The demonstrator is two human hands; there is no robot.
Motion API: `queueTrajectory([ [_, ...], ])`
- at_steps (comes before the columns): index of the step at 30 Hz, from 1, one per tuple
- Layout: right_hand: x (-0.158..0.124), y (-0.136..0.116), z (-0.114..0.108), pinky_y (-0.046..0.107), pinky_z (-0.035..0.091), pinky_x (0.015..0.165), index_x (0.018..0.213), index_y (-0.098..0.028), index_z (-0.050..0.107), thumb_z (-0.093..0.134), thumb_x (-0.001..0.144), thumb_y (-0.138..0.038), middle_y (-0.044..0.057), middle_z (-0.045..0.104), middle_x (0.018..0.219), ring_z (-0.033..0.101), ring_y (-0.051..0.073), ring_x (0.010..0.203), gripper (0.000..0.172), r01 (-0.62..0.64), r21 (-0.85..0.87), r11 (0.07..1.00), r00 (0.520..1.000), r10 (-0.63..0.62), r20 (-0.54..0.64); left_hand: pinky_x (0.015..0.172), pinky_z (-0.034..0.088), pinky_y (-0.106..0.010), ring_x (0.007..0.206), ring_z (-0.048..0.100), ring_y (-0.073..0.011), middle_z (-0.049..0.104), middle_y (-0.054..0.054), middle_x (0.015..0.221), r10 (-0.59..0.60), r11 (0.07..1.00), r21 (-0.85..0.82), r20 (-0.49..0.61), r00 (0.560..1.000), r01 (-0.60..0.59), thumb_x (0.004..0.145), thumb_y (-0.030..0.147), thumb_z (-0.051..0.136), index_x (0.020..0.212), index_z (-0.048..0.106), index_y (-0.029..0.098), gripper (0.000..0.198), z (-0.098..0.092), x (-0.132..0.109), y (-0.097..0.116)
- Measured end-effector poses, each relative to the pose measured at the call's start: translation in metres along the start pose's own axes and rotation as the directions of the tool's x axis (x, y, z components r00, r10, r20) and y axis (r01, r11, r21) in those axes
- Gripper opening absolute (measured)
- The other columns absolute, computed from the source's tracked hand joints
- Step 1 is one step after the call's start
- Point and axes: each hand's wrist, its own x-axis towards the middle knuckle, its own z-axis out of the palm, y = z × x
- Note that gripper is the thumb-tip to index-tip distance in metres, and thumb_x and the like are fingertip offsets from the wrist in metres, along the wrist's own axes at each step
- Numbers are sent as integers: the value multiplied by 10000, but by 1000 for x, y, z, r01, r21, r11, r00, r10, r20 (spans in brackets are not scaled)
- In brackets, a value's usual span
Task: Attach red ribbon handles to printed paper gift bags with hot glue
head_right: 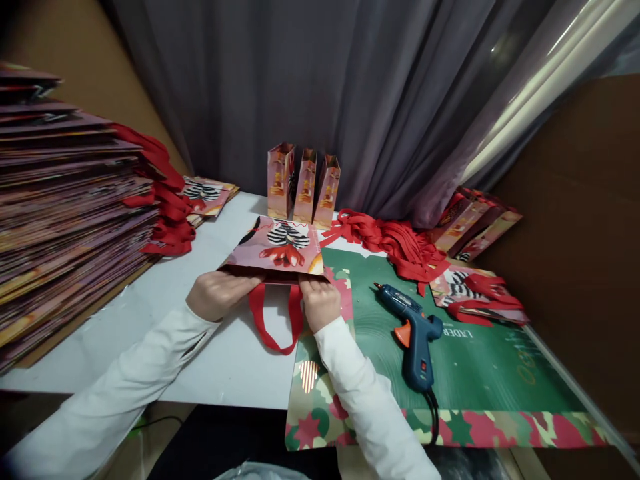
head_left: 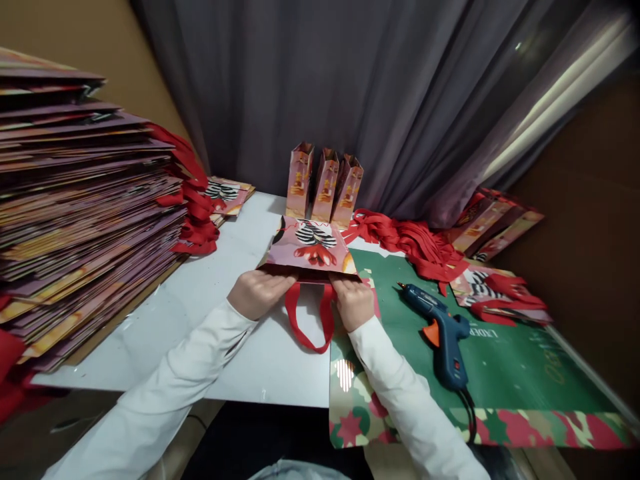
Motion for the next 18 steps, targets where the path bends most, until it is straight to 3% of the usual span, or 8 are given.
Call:
queueTrajectory([
  [4,4,-6,-2,240,426,632,1224,-209,662,496,834,-57,56,712,791,630,147,693,450,-86,16,996,991,84,101,641,507,-319,650,684,-173,754,-6,810,240,959,161,-32,970,-232,962,238,399,1110,655,241,296,-10,10,3],
  [7,10,-14,-6,244,459,640,1243,-228,641,480,822,-57,60,733,902,664,169,746,482,-248,105,963,960,230,160,883,478,-369,977,686,-217,725,-66,1103,336,928,214,-121,934,-305,942,183,404,1287,559,216,379,-16,16,14],
  [10,19,-26,-14,242,493,749,1260,-204,610,454,828,-83,71,712,1091,671,179,900,475,-373,383,845,925,369,86,1007,395,-401,1248,545,-233,652,-81,1259,400,902,261,-207,893,-344,901,123,404,1271,564,247,422,-17,15,25],
  [12,27,-38,-17,241,484,841,1218,-184,613,420,857,-113,71,701,1114,650,171,973,416,-373,633,678,888,459,31,1023,365,-401,1257,532,-221,664,-71,1233,402,897,299,-242,883,-327,876,111,434,1220,591,266,410,-16,14,28],
  [14,37,-55,-17,253,485,846,1125,-179,625,417,885,-182,62,708,1028,641,166,932,318,-339,841,422,830,555,56,1033,329,-430,1240,542,-230,655,-73,1247,343,913,305,-212,915,-271,867,120,443,1213,591,275,406,-16,15,28],
  [16,44,-75,-13,254,500,745,1044,-182,612,444,891,-278,43,693,908,627,156,803,247,-318,945,70,763,611,212,1036,293,-473,1252,527,-254,615,-89,1302,229,942,285,-160,960,-178,882,150,419,1238,572,275,407,-17,18,26],
  [18,45,-95,-9,232,479,626,1005,-185,590,492,866,-343,15,658,821,584,128,673,233,-314,899,-307,719,541,436,1029,276,-500,1268,504,-275,584,-110,1334,97,966,251,-140,985,-59,903,175,384,1275,541,253,411,-16,19,20],
])
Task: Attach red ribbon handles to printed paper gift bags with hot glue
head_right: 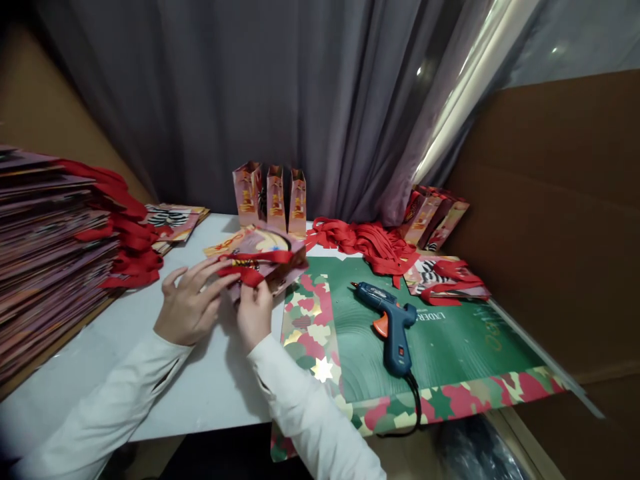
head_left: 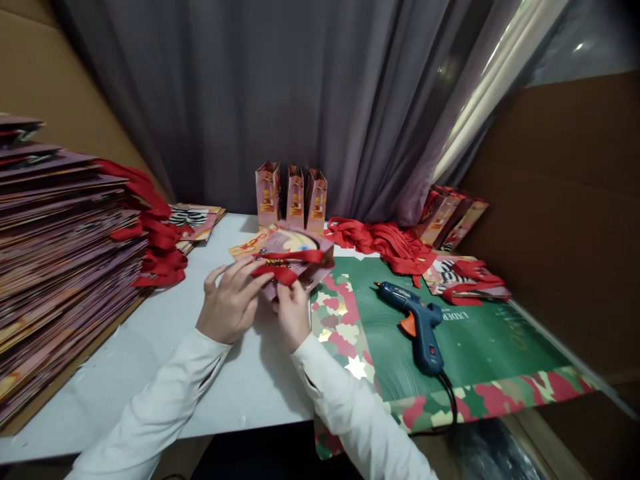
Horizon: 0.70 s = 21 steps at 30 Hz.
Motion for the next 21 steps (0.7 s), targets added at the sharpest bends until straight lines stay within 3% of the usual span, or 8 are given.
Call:
queueTrajectory([
  [3,-14,1,-1,199,436,563,914,-177,606,626,773,-335,-16,627,732,540,89,581,213,-306,109,946,917,262,302,1003,286,-509,1199,542,-279,615,-125,1278,-175,984,-18,69,982,177,928,180,347,1254,548,216,385,8,-5,-16],
  [7,3,-46,-58,235,491,627,887,-152,684,615,814,-343,61,715,850,658,136,709,215,-273,-378,885,673,456,582,971,299,-519,1077,602,-264,674,-94,1171,-346,932,-14,257,902,362,953,233,317,1076,619,237,327,18,-13,-37],
  [8,19,-63,-79,245,500,645,939,-161,698,557,863,-326,71,729,900,677,151,754,230,-156,-514,844,723,452,522,970,304,-514,1093,595,-265,668,-97,1186,-392,911,-5,294,872,412,955,253,315,1092,607,234,324,18,-12,-39],
  [10,60,-96,-121,252,509,739,963,-191,715,505,907,-272,59,738,959,684,162,860,232,14,-834,551,957,234,170,971,323,-496,1122,579,-274,654,-110,1204,-450,882,-10,280,848,472,952,296,326,1140,581,215,327,14,-6,-37],
  [11,82,-109,-141,295,493,845,1030,-175,701,504,914,-250,97,714,1081,655,202,1008,240,-9,-885,465,988,138,62,969,338,-480,1113,581,-276,659,-113,1183,-452,880,-39,236,860,473,950,313,336,1141,581,203,330,9,-2,-32],
  [15,147,-122,-202,489,330,1068,1165,-84,623,606,866,-174,226,527,1352,417,344,1322,313,-165,-943,290,984,-24,-179,876,443,-329,943,619,-216,681,-68,966,-360,868,-333,87,929,367,955,340,397,976,632,195,278,-23,8,5],
  [17,160,-114,-220,525,348,1063,1167,-115,611,646,866,-231,168,536,1341,453,314,1286,324,-214,-940,267,972,-32,-231,799,471,-258,882,632,-170,683,-16,933,-211,812,-483,281,936,327,963,337,410,945,639,234,252,-40,5,30],
  [21,175,-114,-239,462,484,945,1153,-171,606,596,920,-337,85,592,1236,586,224,1093,286,-229,-910,346,966,-30,-255,865,497,-298,988,635,-196,688,-21,1078,13,857,-407,630,777,316,953,302,408,1081,655,254,283,-44,-11,68],
])
